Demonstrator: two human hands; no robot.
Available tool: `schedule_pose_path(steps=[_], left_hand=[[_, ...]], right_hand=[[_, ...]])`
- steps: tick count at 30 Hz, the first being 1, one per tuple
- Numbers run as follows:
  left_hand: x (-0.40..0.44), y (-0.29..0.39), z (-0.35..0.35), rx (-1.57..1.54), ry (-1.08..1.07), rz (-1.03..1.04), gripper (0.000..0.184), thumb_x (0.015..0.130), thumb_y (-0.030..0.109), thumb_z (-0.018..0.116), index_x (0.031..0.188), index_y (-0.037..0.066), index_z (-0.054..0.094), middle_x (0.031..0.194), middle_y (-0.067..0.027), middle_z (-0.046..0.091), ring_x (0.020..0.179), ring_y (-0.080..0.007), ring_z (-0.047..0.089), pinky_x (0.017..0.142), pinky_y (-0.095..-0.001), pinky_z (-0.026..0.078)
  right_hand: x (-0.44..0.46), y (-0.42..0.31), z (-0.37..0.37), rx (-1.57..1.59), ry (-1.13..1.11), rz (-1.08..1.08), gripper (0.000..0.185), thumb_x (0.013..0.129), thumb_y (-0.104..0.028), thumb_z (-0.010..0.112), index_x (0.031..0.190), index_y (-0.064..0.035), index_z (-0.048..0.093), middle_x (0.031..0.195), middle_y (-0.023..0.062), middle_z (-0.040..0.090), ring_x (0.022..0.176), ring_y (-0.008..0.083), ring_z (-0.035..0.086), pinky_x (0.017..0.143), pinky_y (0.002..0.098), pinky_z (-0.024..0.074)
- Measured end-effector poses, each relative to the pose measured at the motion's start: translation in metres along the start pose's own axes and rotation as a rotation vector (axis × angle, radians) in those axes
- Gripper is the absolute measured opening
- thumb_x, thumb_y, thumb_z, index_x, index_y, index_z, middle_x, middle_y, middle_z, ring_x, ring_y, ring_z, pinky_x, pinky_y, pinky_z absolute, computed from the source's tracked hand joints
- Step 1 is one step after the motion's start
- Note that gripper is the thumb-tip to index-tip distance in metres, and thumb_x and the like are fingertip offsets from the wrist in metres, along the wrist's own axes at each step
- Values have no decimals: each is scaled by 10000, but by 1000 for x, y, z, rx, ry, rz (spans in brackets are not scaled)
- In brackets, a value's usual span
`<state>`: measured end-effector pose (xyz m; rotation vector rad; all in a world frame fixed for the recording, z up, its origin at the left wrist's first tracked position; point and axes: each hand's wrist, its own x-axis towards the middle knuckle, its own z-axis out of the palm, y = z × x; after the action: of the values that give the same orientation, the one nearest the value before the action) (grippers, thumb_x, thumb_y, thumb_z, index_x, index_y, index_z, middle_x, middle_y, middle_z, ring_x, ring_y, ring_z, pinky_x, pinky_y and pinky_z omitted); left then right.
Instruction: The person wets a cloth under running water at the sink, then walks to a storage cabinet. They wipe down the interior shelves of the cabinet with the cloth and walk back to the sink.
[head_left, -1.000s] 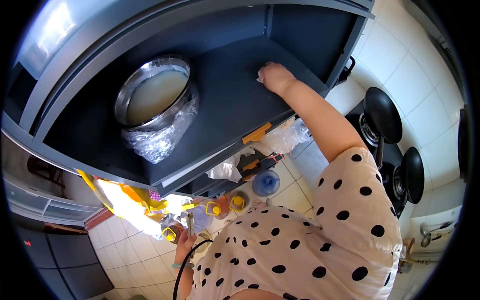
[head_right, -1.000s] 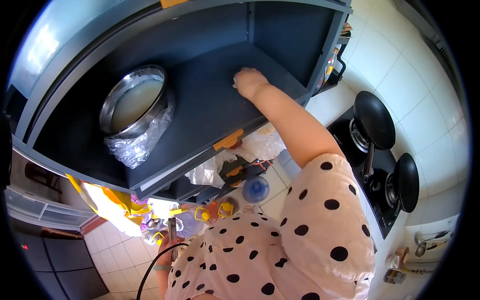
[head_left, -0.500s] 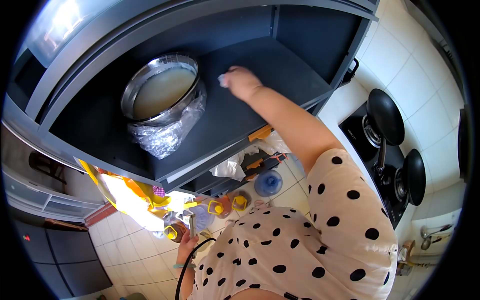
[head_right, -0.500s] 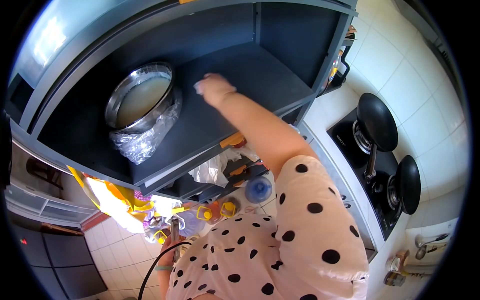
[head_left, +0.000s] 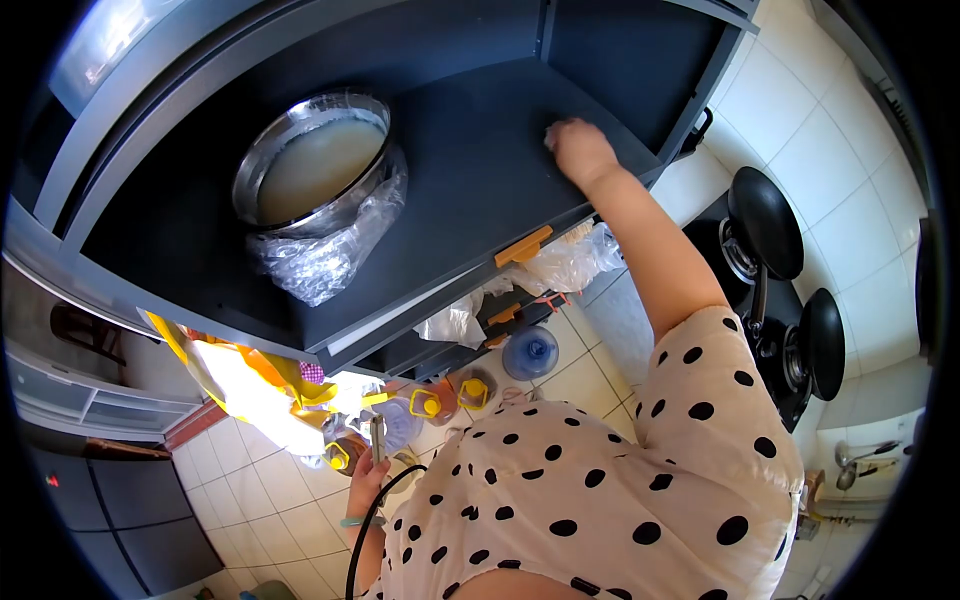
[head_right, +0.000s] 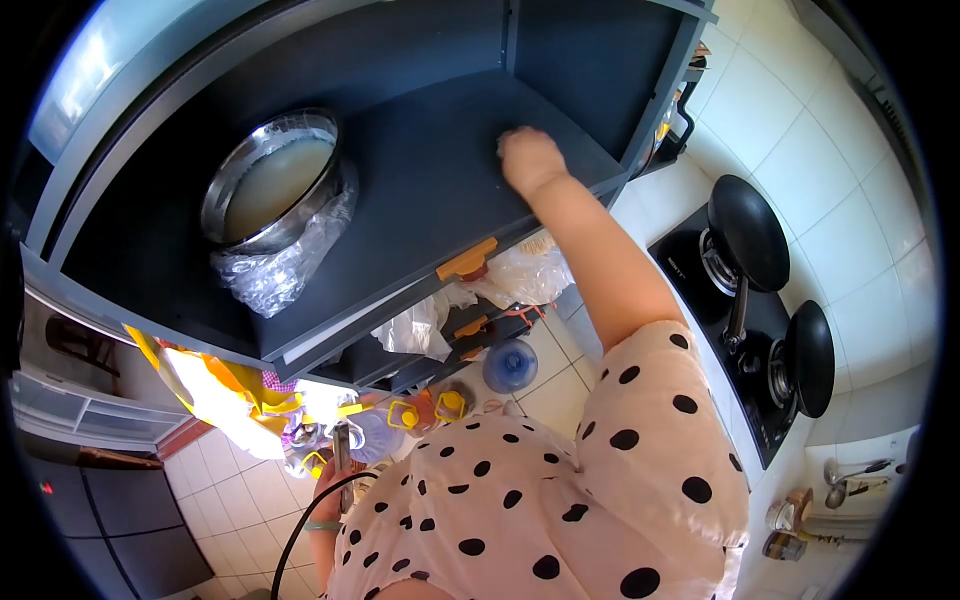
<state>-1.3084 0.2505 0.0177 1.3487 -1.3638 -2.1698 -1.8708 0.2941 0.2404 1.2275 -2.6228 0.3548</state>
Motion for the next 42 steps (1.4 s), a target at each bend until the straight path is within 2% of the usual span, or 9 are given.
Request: schedule_pose_path(steps=[5, 8, 12, 18, 20, 25, 26, 33, 42], left_hand=[[5, 1, 1, 14, 4, -10, 588, 756, 196, 645, 1255, -19, 420, 1051, -48, 549, 928, -117, 492, 813, -251, 390], [10, 2, -2, 26, -25, 19, 594, 757, 199, 643, 1259, -19, 415, 1048, -47, 550, 929, -114, 490, 810, -250, 390], [13, 7, 1, -1, -61, 0, 602, 756, 208, 641, 1260, -26, 410, 1052, -48, 550, 938, -118, 489, 822, -252, 383], [12, 11, 5, 34, -44, -30, 599, 754, 209, 631, 1250, -45, 410, 1055, -52, 551, 943, -129, 495, 838, -258, 378], [19, 4, 1, 34, -58, -7, 599, 754, 208, 628, 1251, -46, 410, 1041, -50, 553, 929, -126, 498, 823, -256, 385], [17, 14, 8, 19, -64, -6, 594, 755, 205, 620, 1250, -48, 411, 1038, -51, 553, 930, -126, 499, 820, -255, 387], [16, 13, 8, 34, -33, -13, 592, 755, 204, 619, 1249, -49, 411, 1040, -51, 552, 932, -128, 499, 823, -256, 387], [21, 4, 4, 38, -22, -25, 595, 749, 204, 620, 1249, -44, 415, 1024, -44, 552, 920, -125, 499, 819, -255, 389], [14, 14, 14, 47, -27, 13, 555, 753, 205, 593, 1224, -46, 442, 1023, -43, 550, 916, -130, 503, 825, -260, 391]], right_hand=[[-63, -69, -5, 319, -45, -569, 57, 723, -44, 568, 770, -68, 591, 804, 123, 541, 812, 308, 550, 711, 392, 456], [-73, -63, -12, 401, 12, -635, 47, 723, -41, 580, 766, -59, 584, 798, 115, 534, 809, 301, 548, 706, 388, 454], [-42, -7, -8, 172, -76, -274, 32, 742, -62, 587, 773, -70, 591, 803, 114, 560, 784, 307, 555, 706, 385, 457], [-58, -66, 10, 344, 39, -812, 42, 768, -69, 553, 785, -63, 590, 837, 100, 578, 907, 275, 541, 796, 347, 434], [-59, -86, -10, 470, -274, -728, 48, 763, -50, 546, 788, -62, 586, 877, 105, 592, 978, 283, 530, 847, 345, 422], [-42, -11, -13, 243, -112, -693, 95, 725, -12, 579, 802, -66, 592, 841, 111, 592, 885, 283, 556, 781, 357, 452], [-32, 2, -25, 169, -318, -568, 87, 722, 0, 582, 788, -56, 591, 803, 118, 576, 819, 299, 561, 724, 365, 453], [-54, -80, -2, 569, -212, -883, 16, 767, -63, 544, 758, -53, 552, 807, 74, 559, 843, 256, 527, 737, 329, 423], [-32, 6, 2, 105, 46, -326, 126, 730, -49, 555, 845, -49, 607, 856, 146, 589, 863, 329, 548, 776, 404, 449]])
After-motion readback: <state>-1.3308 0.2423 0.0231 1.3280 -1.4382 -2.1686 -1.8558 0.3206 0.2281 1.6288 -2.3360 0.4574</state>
